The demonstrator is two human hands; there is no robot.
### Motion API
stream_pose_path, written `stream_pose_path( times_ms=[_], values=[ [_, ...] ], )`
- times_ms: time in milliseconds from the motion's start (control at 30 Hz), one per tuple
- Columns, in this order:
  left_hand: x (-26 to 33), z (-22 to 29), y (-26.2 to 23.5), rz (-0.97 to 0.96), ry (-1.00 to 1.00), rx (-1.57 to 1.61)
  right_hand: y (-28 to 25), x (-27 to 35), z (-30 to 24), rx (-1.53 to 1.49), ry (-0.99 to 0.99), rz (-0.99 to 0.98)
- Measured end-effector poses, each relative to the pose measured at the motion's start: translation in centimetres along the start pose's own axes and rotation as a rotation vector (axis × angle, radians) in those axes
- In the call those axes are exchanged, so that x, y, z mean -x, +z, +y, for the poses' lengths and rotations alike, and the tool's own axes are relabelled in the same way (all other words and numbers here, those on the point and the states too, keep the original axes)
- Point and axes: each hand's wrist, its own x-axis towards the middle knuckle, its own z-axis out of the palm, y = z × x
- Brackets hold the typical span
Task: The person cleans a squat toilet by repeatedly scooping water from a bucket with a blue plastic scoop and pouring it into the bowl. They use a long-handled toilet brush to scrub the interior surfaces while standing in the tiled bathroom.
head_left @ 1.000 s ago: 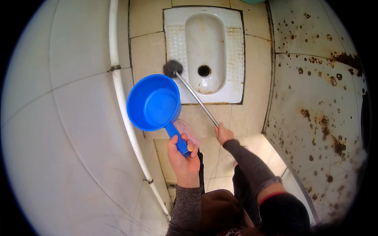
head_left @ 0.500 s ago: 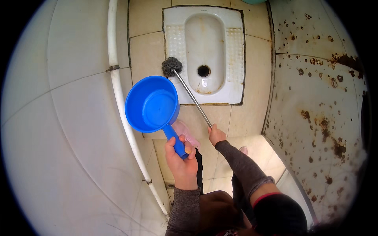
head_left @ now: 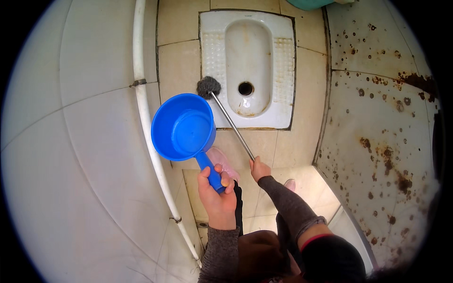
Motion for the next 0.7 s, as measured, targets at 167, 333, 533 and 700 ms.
stream_pose_path(
  times_ms=[167,333,533,700],
  values=[
    [-0.4,-0.9,-0.7,0.002,-0.041,-0.029,-5.1,-11.2,-7.1,-0.152,-0.02,0.248],
    [-0.4,-0.6,-0.7,-0.003,-0.055,-0.019,-3.6,-8.7,-5.0,-0.192,-0.043,0.232],
    [-0.2,-0.4,-0.1,0.026,-0.049,-0.03,-0.9,-3.3,0.8,0.028,0.015,0.092],
    [-0.8,-0.8,-1.0,0.018,-0.083,-0.047,-10.6,-15.0,-8.1,-0.133,-0.032,0.366]
  ],
)
